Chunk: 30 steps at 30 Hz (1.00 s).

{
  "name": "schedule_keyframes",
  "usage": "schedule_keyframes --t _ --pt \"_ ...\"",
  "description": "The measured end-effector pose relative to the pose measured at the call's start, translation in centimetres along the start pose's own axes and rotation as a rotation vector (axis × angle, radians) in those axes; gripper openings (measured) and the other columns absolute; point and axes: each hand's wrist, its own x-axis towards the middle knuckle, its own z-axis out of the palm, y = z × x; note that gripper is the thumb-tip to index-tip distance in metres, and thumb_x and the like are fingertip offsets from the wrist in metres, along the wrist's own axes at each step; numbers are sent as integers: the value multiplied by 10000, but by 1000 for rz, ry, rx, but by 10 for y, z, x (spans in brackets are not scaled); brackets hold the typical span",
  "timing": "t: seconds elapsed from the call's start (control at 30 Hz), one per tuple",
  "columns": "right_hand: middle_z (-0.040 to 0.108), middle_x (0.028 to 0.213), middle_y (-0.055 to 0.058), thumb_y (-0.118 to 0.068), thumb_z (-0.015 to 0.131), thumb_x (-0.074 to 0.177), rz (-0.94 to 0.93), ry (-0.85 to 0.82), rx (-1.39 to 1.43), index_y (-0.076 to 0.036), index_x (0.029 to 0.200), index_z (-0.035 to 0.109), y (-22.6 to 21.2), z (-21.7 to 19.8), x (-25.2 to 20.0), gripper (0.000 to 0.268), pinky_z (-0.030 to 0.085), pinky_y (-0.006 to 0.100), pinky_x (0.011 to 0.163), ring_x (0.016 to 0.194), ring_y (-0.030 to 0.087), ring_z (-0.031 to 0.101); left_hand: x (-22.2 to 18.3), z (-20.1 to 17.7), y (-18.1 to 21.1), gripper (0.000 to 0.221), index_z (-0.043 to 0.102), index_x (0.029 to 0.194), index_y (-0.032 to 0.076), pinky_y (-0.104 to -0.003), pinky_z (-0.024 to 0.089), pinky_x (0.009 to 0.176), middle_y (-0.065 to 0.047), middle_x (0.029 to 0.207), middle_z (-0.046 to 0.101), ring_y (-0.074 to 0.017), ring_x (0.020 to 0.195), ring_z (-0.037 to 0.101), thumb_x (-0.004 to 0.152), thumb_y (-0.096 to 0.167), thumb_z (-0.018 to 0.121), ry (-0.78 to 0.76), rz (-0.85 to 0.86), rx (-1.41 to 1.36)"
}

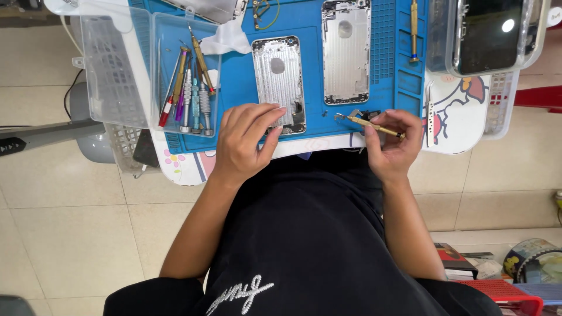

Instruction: Repairing a mobile phone by handling internal components and using tools at a repair bench.

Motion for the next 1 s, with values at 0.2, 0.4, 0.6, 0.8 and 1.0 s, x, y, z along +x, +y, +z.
schedule_keyframes --t 0.2,0.4,0.6,0.8,1.0 --pt "648 1141 132 92 722 1043 98 2 -121 -53 1430 395 -36 10 11 527 555 231 800 1026 173 678 -14 -3 -14 445 641 1304 60 -407 472 1036 -94 1297 668 -291 1212 638 884 123 771 -15 -37 -82" --pt "636 1101 134 -56 656 1164 0 -86 38 -107 1438 368 -29 24 2 401 609 265 769 934 173 631 -10 -8 -17 627 600 1383 104 -439 426 1063 -77 1360 610 -286 1261 588 814 238 826 -111 -41 -91" --pt "632 1112 126 -199 573 1160 -11 -142 -18 -106 1525 242 -51 67 12 501 598 251 756 884 141 648 -18 2 -27 683 581 1405 114 -430 415 1054 -56 1392 595 -268 1286 572 830 344 870 -125 -48 -63" --pt "632 1047 175 -205 434 1190 -189 -229 -92 -106 1456 317 -32 88 8 308 594 302 783 874 214 650 -17 -2 -28 692 570 1416 108 -415 421 1071 -50 1405 590 -260 1306 570 833 321 876 -115 -60 -111" --pt "639 968 134 -165 373 1158 -379 -226 -120 -108 1353 326 -33 115 17 209 518 307 720 791 196 622 -17 -1 -30 700 569 1428 109 -406 422 1062 -42 1395 592 -245 1301 573 831 304 878 -106 -56 -120"
